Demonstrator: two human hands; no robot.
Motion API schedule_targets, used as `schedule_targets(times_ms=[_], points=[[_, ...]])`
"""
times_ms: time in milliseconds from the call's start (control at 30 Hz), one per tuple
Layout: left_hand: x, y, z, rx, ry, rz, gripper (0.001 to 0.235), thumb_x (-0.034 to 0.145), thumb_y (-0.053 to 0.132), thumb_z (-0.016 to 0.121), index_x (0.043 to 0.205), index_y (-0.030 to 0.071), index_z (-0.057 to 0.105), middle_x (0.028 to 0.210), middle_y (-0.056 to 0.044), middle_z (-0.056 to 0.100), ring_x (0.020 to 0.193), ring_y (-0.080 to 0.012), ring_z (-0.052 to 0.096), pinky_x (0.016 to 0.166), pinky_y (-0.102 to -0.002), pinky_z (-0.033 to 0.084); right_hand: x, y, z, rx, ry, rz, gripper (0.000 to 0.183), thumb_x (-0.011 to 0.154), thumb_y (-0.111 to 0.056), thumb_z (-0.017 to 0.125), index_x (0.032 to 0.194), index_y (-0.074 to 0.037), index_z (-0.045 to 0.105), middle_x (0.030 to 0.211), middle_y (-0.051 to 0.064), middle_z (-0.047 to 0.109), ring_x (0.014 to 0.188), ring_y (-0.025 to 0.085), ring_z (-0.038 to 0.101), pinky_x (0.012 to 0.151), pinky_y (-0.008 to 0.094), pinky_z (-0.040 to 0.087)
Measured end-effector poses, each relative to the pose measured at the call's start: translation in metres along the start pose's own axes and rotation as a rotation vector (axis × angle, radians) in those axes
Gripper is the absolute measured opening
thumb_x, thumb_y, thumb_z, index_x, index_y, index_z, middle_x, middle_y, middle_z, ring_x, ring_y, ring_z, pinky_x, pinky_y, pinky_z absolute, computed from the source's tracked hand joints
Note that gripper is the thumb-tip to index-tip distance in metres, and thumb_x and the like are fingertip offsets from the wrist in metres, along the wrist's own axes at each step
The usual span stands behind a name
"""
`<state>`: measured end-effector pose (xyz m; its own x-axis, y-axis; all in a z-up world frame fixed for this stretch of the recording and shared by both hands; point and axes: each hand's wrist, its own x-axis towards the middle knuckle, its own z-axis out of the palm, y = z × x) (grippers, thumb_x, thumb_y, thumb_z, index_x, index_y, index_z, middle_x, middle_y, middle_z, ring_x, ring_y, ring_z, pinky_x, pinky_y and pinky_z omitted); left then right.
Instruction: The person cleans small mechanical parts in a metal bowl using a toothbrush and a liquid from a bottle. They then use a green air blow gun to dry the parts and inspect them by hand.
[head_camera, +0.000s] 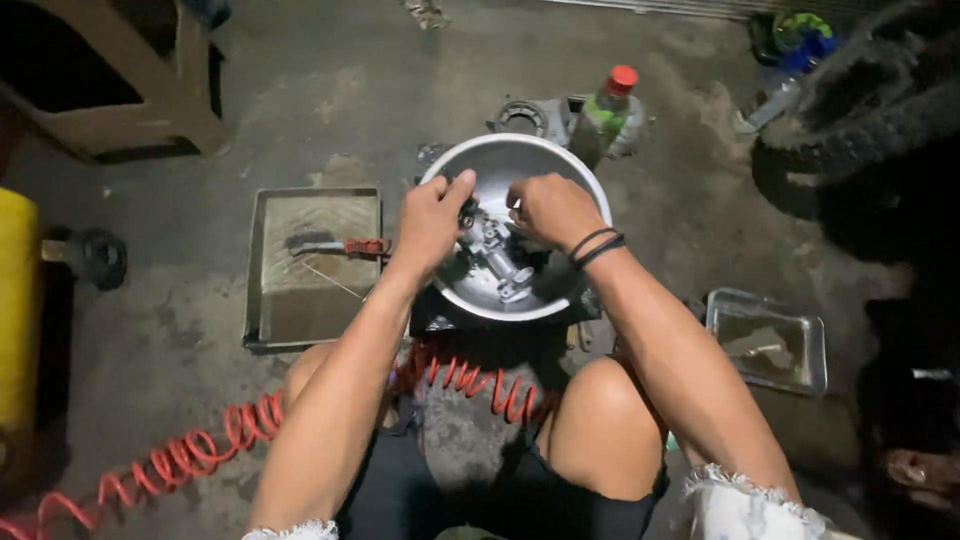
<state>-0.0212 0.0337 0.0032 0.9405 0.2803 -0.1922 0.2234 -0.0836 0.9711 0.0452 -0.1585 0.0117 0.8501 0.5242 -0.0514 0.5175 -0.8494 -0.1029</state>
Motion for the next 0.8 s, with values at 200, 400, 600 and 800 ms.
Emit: schedule_targets(times_ms=[200,400,600,800], points=[[-0.011,0.009,-0.023,0.129,0.013,-0.081,0.045,0.096,0.054,0.065,0.074,0.015,0.072,0.069,-0.007,0.066,0.072,-0.0217,0.07,0.072,-0.037,0.056,0.022,0.029,0.039,-0.412,0.1,0.048,0.014,0.086,-0.011,0.065,0.077,-0.013,0.075,0.069,0.008,0.073,0.067,0.033,0.075,0.056,0.046,0.06],[-0.016,0.024,-0.023,-0.182,-0.062,-0.068,0.039,0.098,0.038,0.066,0.079,0.003,0.072,0.065,-0.014,0.065,0.063,-0.0156,0.065,0.049,-0.025,0.061,0.028,0.033,0.061,-0.606,-0.078,-0.007,0.02,0.086,-0.011,0.063,0.077,-0.02,0.078,0.074,0.005,0.077,0.069,0.029,0.076,0.054,0.044,0.057],[-0.019,0.019,-0.016,-0.254,-0.076,-0.077,0.037,0.098,0.034,0.068,0.077,0.003,0.071,0.059,-0.013,0.063,0.056,-0.0146,0.061,0.044,-0.025,0.058,0.022,0.026,0.056,-0.577,-0.099,-0.059,0.018,0.087,-0.01,0.064,0.084,-0.02,0.079,0.085,0.008,0.08,0.074,0.032,0.076,0.058,0.046,0.058],[-0.011,0.007,-0.007,-0.176,-0.064,-0.099,0.034,0.092,0.036,0.072,0.077,0.006,0.075,0.064,-0.017,0.068,0.058,-0.019,0.068,0.048,-0.026,0.063,0.011,0.012,0.037,-0.491,-0.096,-0.074,0.026,0.09,-0.01,0.063,0.106,-0.023,0.08,0.114,0.004,0.079,0.082,0.032,0.077,0.065,0.047,0.061]])
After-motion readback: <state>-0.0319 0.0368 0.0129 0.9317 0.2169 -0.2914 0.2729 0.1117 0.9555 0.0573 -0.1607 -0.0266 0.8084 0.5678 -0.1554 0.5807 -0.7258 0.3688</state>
